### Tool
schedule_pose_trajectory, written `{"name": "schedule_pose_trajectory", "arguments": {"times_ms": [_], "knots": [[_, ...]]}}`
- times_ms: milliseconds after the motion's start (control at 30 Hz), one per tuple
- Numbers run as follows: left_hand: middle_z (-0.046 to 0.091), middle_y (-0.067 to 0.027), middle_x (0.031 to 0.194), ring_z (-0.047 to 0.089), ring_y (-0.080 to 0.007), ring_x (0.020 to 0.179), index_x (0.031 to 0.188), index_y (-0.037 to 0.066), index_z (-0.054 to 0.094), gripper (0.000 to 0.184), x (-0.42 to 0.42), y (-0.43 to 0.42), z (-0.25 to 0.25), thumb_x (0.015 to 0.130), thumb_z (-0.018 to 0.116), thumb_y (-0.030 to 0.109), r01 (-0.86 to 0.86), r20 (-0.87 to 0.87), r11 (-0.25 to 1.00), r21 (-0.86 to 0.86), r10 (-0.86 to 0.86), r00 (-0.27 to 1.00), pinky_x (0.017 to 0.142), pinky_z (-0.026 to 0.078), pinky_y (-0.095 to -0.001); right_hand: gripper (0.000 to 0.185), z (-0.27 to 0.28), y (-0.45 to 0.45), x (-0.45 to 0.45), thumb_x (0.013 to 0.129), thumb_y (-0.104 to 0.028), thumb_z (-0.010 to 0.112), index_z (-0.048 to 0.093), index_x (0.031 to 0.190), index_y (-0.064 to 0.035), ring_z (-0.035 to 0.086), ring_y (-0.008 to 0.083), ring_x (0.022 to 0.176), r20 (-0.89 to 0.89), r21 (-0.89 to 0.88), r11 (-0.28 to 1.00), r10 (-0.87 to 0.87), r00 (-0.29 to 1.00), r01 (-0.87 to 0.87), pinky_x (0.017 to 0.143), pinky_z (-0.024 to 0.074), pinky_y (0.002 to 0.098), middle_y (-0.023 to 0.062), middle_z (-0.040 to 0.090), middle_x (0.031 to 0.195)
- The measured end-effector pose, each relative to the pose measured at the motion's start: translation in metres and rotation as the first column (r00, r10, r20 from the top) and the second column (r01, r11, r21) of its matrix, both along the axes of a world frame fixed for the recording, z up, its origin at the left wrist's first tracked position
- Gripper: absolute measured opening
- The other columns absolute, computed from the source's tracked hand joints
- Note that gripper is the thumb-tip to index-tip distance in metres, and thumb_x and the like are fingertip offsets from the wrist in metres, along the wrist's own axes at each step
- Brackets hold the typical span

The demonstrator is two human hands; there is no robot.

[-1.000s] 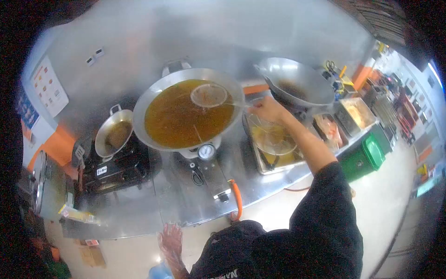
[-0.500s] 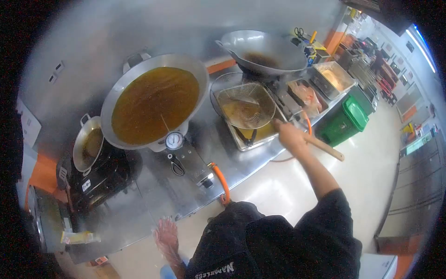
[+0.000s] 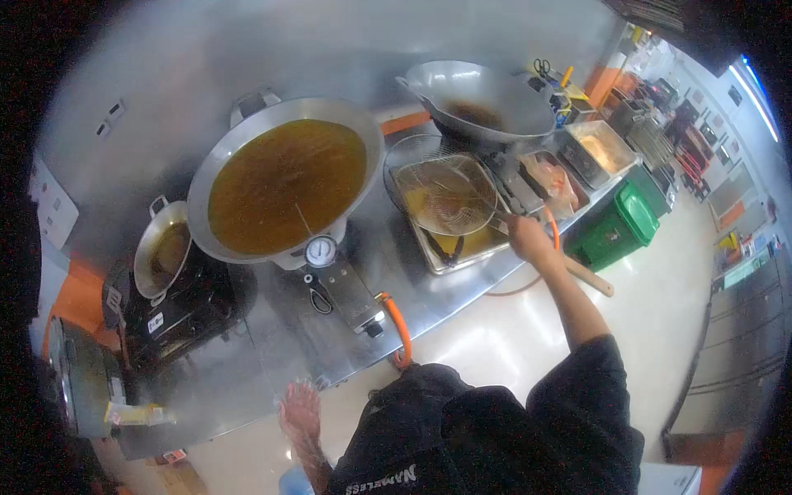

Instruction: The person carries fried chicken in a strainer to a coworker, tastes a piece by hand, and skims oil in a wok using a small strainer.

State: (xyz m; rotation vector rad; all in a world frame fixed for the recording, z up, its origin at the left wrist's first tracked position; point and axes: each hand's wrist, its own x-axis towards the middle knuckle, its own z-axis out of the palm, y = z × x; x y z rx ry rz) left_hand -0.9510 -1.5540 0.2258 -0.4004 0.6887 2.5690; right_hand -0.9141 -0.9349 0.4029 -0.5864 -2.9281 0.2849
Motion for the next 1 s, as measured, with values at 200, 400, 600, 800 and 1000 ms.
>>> {"name": "schedule_pose_trajectory", "arguments": {"times_ms": [200,400,600,800,1000], "knots": [[0.048,-0.0214,0.135,0.048,-0.0388,0.122,0.142,0.009,0.036,0.059,-0.002,0.000,0.008,0.096,0.043,0.046,-0.005,-0.054,0.999,0.041,0.007,0.999,0.102,0.041,-0.0504,0.021,0.078,0.019,-0.017,0.082,-0.016,0.062,0.068,0.094,0.0002,0.065,0.0382,0.077,-0.287,0.112,0.993,0.005,0.958,0.028,0.071,0.0504,0.0441,0.0228,0.067,0.085],[0.047,-0.0229,0.133,0.045,-0.0401,0.124,0.142,0.008,0.035,0.061,-0.003,0.005,0.012,0.096,0.043,0.046,-0.061,-0.065,0.997,0.038,0.063,0.996,0.104,0.037,-0.0517,0.034,0.246,-0.046,-0.082,0.086,-0.032,0.065,0.070,0.097,-0.0005,0.064,0.0218,0.069,0.060,-0.004,0.999,0.054,0.997,-0.054,0.070,0.0489,0.0375,0.0167,0.070,0.081],[0.049,-0.0215,0.131,0.048,-0.0364,0.121,0.140,0.007,0.037,0.060,0.012,0.009,0.009,0.095,0.046,0.046,-0.124,-0.096,0.990,0.072,0.130,0.987,0.104,0.038,-0.0492,0.035,0.329,-0.081,-0.199,0.079,-0.035,0.072,0.064,0.067,-0.0027,0.040,0.0142,0.041,0.495,0.038,0.984,0.134,0.858,-0.176,0.040,0.0325,0.0327,0.0028,0.049,0.048],[0.052,-0.0195,0.127,0.052,-0.0342,0.114,0.136,0.007,0.041,0.058,0.035,0.001,0.006,0.093,0.052,0.044,-0.295,-0.043,0.954,0.060,0.297,0.954,0.098,0.043,-0.0458,0.044,0.337,-0.142,-0.293,0.078,-0.030,0.075,0.047,0.051,-0.0111,0.022,0.0077,0.036,0.781,0.023,0.998,0.019,0.624,-0.060,0.035,0.0159,0.0270,-0.0056,0.029,0.043],[0.053,-0.0206,0.125,0.054,-0.0343,0.111,0.135,0.008,0.043,0.057,0.060,-0.007,0.015,0.093,0.053,0.045,-0.464,0.021,0.885,-0.043,0.465,0.885,0.097,0.043,-0.0451,0.022,0.290,-0.177,-0.337,0.083,-0.034,0.072,0.070,0.083,-0.0123,0.023,0.0039,0.037,0.904,-0.059,0.997,0.077,0.421,-0.057,0.035,0.0152,0.0233,-0.0075,0.030,0.048]]}}
